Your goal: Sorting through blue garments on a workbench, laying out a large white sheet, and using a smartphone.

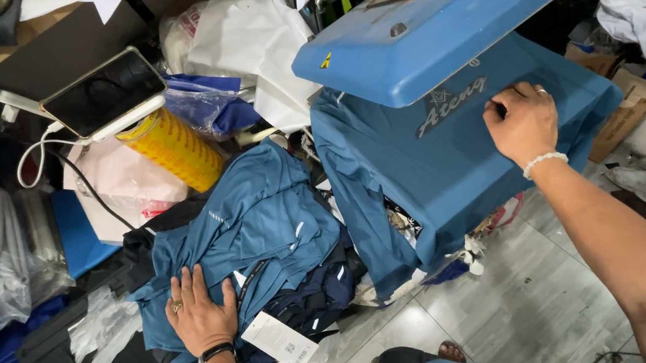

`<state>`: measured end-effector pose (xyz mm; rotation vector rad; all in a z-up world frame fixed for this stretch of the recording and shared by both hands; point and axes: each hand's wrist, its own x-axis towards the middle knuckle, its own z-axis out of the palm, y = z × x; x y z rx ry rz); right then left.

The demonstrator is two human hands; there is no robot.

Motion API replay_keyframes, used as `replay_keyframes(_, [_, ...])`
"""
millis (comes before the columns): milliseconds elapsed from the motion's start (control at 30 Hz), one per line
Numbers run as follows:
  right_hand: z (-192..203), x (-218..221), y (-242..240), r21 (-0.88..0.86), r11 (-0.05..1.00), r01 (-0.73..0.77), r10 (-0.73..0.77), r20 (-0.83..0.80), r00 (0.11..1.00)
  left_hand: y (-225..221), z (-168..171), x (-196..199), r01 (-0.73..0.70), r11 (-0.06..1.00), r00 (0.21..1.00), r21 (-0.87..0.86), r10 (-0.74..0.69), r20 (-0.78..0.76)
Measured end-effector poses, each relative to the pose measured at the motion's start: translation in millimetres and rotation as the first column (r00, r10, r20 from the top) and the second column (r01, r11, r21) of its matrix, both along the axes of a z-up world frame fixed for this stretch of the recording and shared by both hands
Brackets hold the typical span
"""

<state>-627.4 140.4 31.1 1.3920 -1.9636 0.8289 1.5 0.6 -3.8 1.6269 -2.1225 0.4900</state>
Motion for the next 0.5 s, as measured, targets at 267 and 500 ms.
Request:
replay_keyframes(267, [5,-1,2,-0.02,1.0,-0.024,0.023,-0.035,0.999,3,11,-7,0.021,0.999,1.0,-0.04,-0.021,-0.011])
replay_keyframes(500, [-8,-20,8,0.068,0.998,-0.007,0.022,-0.209,0.978,8,31,-12,0.077,0.996,0.993,-0.054,-0.082,-0.091])
